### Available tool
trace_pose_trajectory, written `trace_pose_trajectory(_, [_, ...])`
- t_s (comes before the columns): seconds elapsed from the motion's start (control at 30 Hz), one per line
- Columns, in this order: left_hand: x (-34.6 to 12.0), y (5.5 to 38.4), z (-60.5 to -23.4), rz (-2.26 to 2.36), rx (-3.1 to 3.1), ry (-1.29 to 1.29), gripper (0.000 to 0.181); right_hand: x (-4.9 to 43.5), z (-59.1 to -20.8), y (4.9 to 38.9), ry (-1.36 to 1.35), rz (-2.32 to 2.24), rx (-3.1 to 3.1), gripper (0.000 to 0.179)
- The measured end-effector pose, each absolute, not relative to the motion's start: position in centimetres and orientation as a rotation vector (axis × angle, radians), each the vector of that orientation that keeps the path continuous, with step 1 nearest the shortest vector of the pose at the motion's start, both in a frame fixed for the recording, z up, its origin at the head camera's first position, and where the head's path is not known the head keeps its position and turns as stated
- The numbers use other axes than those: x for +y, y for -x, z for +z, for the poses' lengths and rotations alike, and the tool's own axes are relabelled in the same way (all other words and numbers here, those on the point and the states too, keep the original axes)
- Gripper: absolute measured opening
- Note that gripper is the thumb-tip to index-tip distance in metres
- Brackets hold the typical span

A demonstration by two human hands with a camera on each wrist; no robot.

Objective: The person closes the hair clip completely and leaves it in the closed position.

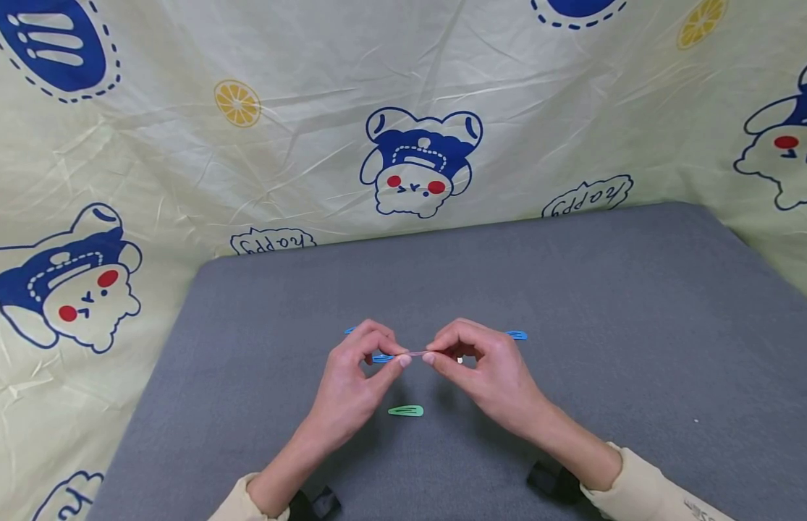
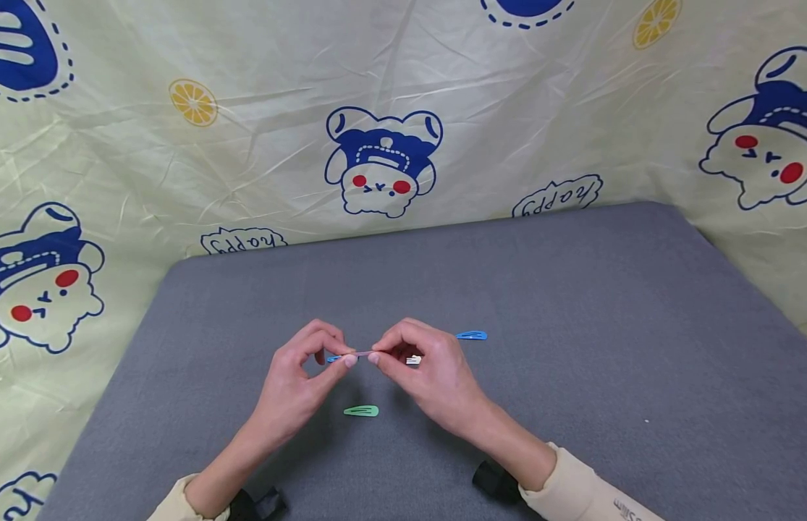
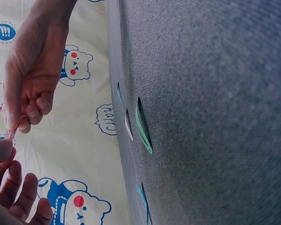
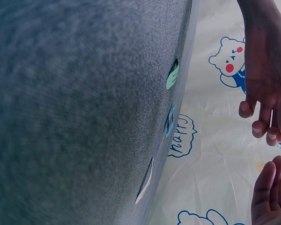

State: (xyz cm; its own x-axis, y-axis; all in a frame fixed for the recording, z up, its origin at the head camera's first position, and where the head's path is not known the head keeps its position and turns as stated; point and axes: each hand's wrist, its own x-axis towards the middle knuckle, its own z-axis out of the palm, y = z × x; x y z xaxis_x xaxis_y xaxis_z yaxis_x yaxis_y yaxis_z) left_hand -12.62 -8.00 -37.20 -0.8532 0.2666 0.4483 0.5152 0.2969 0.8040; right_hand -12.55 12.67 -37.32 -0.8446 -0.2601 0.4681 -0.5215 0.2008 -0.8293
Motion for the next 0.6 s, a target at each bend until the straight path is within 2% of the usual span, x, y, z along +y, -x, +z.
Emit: trace_pose_trajectory(0.6, [-7.70,12.18,-37.07,-1.598,-2.321,0.731,0.009,12.79,-37.43,12.64,-0.742,1.750,-2.234,0.009])
